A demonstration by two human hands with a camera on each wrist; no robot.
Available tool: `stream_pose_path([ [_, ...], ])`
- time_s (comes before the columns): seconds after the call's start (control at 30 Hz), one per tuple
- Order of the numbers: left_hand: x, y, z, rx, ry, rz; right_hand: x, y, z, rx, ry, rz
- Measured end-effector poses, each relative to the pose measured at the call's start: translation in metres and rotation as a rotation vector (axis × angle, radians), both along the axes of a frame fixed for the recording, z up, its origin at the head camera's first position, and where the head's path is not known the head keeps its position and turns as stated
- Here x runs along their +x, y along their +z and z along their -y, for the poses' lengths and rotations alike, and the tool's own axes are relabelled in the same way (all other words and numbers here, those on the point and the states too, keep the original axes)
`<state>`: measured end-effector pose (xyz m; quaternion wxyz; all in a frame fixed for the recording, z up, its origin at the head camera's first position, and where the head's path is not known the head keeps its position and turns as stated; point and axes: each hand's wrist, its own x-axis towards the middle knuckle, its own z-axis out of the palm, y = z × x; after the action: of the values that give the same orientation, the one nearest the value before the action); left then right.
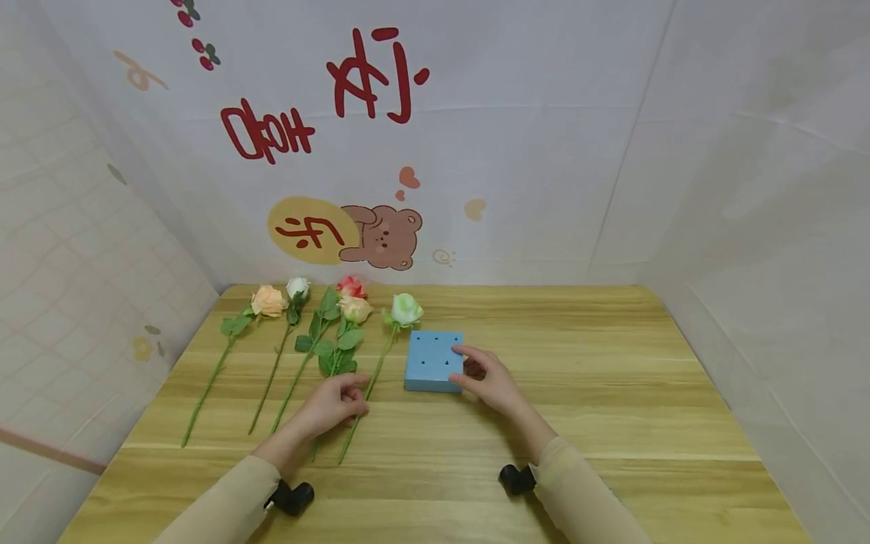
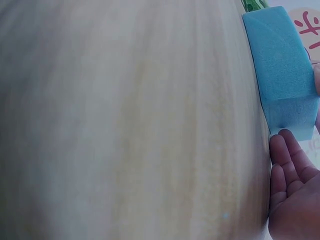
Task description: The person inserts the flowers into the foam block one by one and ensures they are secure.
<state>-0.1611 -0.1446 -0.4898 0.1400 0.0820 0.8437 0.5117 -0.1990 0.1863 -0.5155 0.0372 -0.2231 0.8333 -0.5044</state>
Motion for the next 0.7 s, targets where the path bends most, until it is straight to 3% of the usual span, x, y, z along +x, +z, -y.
stream_pose_path([
  [0.37, -0.017, 0.015, -0.018, 0.173, 0.099, 0.0, 0.002, 0.002, 0.0, 0.006, -0.008, 0.0],
  [0.5, -0.025, 0.028, -0.028, 0.184, 0.141, -0.031, 0.002, 0.002, 0.001, -0.003, -0.008, -0.001],
  [0.7, -0.037, 0.043, -0.041, 0.186, 0.153, -0.072, 0.002, 0.001, 0.002, -0.038, 0.002, -0.043],
])
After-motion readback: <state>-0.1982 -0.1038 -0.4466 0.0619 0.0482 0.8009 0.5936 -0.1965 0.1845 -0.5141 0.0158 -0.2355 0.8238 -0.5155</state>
